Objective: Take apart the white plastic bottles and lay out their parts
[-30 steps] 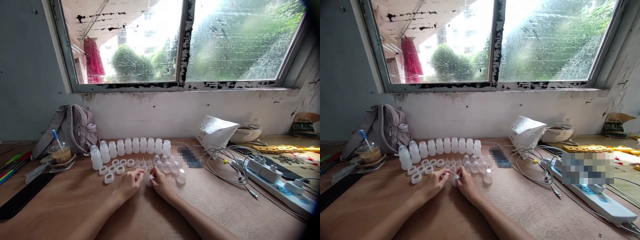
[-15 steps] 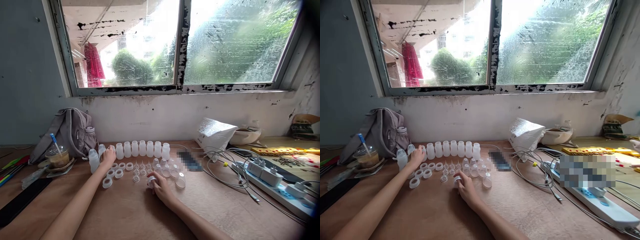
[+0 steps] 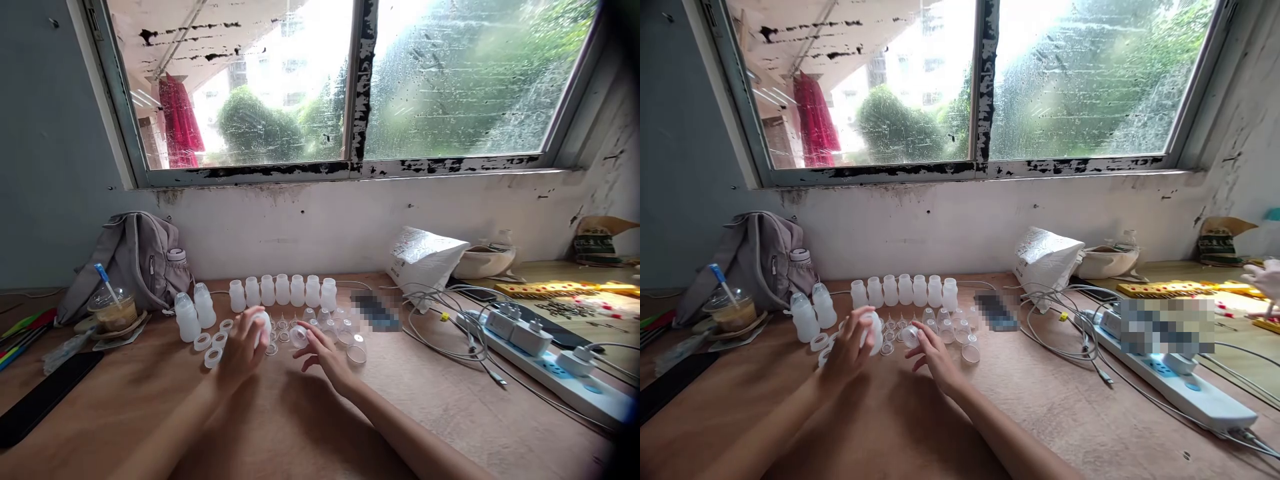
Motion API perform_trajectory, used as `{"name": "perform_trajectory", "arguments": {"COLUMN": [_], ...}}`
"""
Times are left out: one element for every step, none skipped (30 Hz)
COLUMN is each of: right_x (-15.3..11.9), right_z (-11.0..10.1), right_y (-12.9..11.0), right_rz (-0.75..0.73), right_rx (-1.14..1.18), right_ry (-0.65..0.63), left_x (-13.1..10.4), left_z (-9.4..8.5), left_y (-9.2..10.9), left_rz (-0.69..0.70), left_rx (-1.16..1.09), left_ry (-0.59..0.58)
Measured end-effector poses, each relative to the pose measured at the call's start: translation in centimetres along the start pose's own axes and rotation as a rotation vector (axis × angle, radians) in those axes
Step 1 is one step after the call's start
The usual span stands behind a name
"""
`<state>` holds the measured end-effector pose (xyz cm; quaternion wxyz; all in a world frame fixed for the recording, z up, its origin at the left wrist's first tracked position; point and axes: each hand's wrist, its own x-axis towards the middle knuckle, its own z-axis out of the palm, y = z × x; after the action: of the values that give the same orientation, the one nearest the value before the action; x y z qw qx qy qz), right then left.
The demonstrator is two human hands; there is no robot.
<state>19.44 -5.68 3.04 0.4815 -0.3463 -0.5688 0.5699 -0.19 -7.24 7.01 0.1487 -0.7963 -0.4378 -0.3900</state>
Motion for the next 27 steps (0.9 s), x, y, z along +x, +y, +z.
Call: {"name": "perform_trajectory", "arguments": {"right_x": [0.0,0.0,0.0,0.0,0.0,0.0,-0.1,-0.1,-0.2,-0.2,-0.3,-0.4,-0.5,-0.6,-0.7,-0.7,-0.8,-0.8,-0.8,-0.7,-0.7,-0.7,-0.7,-0.7,-0.7,-0.7,-0.7], "right_z": [-0.1,-0.2,-0.3,-0.5,-0.5,-0.6,-0.6,-0.6,-0.5,-0.4,-0.3,-0.2,-0.1,0.0,0.1,0.2,0.3,0.3,0.4,0.4,0.4,0.4,0.4,0.5,0.5,0.5,0.5], "right_y": [-0.2,-0.4,-0.6,-0.8,-1.1,-1.3,-1.5,-1.7,-1.9,-2.1,-2.3,-2.4,-2.6,-2.6,-2.7,-2.7,-2.6,-2.6,-2.4,-2.3,-2.2,-2.1,-2.0,-2.0,-1.9,-1.9,-1.9], "right_rz": [-0.001,-0.007,-0.017,-0.030,-0.045,-0.058,-0.070,-0.078,-0.082,-0.084,-0.085,-0.086,-0.088,-0.093,-0.101,-0.110,-0.119,-0.126,-0.128,-0.124,-0.116,-0.107,-0.100,-0.098,-0.101,-0.109,-0.117], "right_rx": [0.013,0.023,0.035,0.047,0.057,0.066,0.073,0.078,0.085,0.090,0.092,0.088,0.079,0.065,0.049,0.035,0.025,0.018,0.011,0.003,-0.009,-0.025,-0.043,-0.061,-0.074,-0.083,-0.087], "right_ry": [-0.001,-0.002,0.001,0.007,0.015,0.021,0.030,0.038,0.042,0.041,0.034,0.023,0.007,-0.010,-0.027,-0.043,-0.058,-0.072,-0.086,-0.098,-0.106,-0.110,-0.114,-0.116,-0.119,-0.122,-0.129], "left_x": [-0.6,-1.1,-1.5,-1.8,-2.1,-2.3,-2.5,-2.6,-2.8,-3.0,-3.1,-3.3,-3.4,-3.5,-3.6,-3.6,-3.6,-3.5,-3.5,-3.4,-3.4,-3.4,-3.4,-3.4,-3.4,-3.4,-3.4], "left_z": [0.3,0.5,0.8,1.1,1.4,1.6,1.9,2.1,2.4,2.6,2.9,3.1,3.3,3.4,3.5,3.5,3.4,3.3,3.2,3.1,3.0,2.9,2.8,2.7,2.7,2.6,2.6], "left_y": [0.5,0.8,1.0,1.2,1.2,1.2,1.2,1.2,1.2,1.2,1.3,1.3,1.3,1.4,1.4,1.5,1.5,1.5,1.4,1.4,1.4,1.4,1.3,1.3,1.3,1.3,1.3], "left_rz": [0.038,0.069,0.090,0.100,0.104,0.103,0.099,0.087,0.066,0.030,-0.020,-0.076,-0.127,-0.168,-0.193,-0.204,-0.203,-0.202,-0.202,-0.202,-0.203,-0.205,-0.206,-0.205,-0.203,-0.202,-0.199], "left_rx": [-0.022,-0.040,-0.058,-0.075,-0.095,-0.120,-0.151,-0.189,-0.232,-0.279,-0.327,-0.369,-0.402,-0.421,-0.428,-0.423,-0.410,-0.391,-0.372,-0.353,-0.337,-0.325,-0.315,-0.307,-0.297,-0.283,-0.265], "left_ry": [-0.024,-0.047,-0.072,-0.097,-0.118,-0.133,-0.139,-0.136,-0.124,-0.117,-0.121,-0.137,-0.162,-0.194,-0.225,-0.253,-0.271,-0.286,-0.294,-0.297,-0.294,-0.285,-0.276,-0.267,-0.261,-0.258,-0.260]}}
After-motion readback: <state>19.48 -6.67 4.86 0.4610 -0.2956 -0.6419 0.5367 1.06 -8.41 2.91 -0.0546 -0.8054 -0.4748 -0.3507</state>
